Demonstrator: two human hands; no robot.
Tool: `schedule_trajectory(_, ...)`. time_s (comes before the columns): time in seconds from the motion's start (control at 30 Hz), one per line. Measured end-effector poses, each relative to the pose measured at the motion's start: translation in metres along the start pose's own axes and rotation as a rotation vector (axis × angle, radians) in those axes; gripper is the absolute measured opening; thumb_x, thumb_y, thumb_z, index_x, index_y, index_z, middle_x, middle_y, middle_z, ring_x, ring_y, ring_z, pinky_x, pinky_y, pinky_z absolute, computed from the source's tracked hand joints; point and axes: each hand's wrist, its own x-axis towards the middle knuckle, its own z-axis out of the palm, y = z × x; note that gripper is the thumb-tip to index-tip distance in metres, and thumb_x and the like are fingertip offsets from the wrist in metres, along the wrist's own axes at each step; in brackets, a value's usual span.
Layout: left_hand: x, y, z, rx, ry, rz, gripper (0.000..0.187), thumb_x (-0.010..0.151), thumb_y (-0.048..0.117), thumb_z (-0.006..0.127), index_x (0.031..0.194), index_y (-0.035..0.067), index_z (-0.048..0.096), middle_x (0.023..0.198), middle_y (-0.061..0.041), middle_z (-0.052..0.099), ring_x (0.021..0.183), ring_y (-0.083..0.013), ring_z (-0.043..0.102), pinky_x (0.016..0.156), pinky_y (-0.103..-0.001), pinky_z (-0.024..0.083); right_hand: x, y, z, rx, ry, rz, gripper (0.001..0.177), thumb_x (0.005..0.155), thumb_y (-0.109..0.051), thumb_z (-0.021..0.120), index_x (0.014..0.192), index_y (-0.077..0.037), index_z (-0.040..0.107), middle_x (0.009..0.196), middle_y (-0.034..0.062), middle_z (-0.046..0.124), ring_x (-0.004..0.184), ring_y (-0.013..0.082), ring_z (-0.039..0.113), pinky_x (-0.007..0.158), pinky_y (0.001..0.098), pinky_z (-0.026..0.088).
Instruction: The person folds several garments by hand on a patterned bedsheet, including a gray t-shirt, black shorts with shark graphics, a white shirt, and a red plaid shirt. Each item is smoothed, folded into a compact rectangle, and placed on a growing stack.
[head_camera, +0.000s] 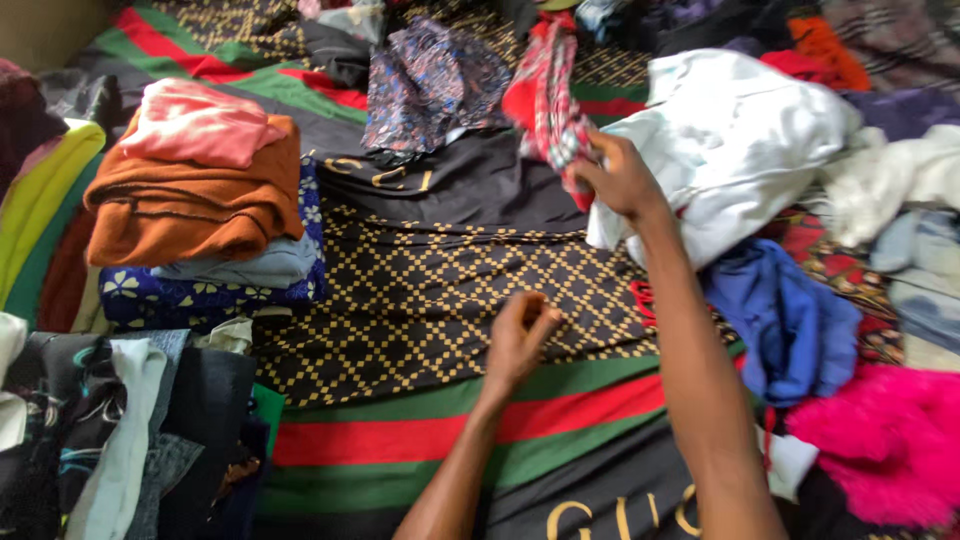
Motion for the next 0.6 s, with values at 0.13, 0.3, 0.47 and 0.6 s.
schedule_trajectory(0.13,0.011,-0.004,-0.001,-0.303,0.083,0.163,0.051,0.101,0.020,0.071,0.141,-0.001,0.047,0.116,-0.017,0.062,0.105,-0.0197,0.063,0.094,-0.035,0.056,-0.115,-0.109,-0.023,-0.032,-0.087,-0.202,0.045,0.085,-0.014,0.074,0.126,0.000,0.062,0.111,0.0033,0.068,0.100,0.0092,0.064,0.091,0.0288,0.053)
schedule_trajectory(0.3,0.002,0.006,-0.009,-0.332,0.063,0.352,0.098,0.086,0.018,0.078,0.158,0.012,0.012,0.147,-0.016,0.042,0.127,-0.0247,0.054,0.104,-0.037,0.050,-0.258,-0.150,0.018,0.337,0.095,0.113,0.069,0.077,-0.022,0.080,0.140,0.001,0.065,0.101,0.0063,0.070,0.070,0.0092,0.056,0.058,0.0265,0.044)
schedule_trajectory(0.47,-0.014,0.047,-0.027,0.357,-0.045,0.448,0.059,0.079,0.020,0.081,0.132,0.008,0.058,0.137,-0.018,0.057,0.122,-0.0329,0.061,0.096,-0.041,0.059,-0.383,-0.124,0.074,0.731,0.243,0.076,0.086,0.076,-0.018,0.085,0.152,0.001,0.051,0.124,0.0227,0.071,0.065,0.0144,0.055,0.052,0.0268,0.042)
schedule_trajectory(0.6,-0.063,0.082,-0.057,0.641,-0.284,0.845,0.047,0.074,0.022,0.086,0.113,0.008,0.064,0.134,-0.018,0.062,0.123,-0.0372,0.060,0.098,-0.045,0.054,-0.428,-0.102,0.093,0.978,0.268,-0.218,0.084,0.081,-0.015,0.082,0.153,0.005,0.044,0.137,0.0167,0.062,0.122,0.0275,0.065,0.108,0.0418,0.050)
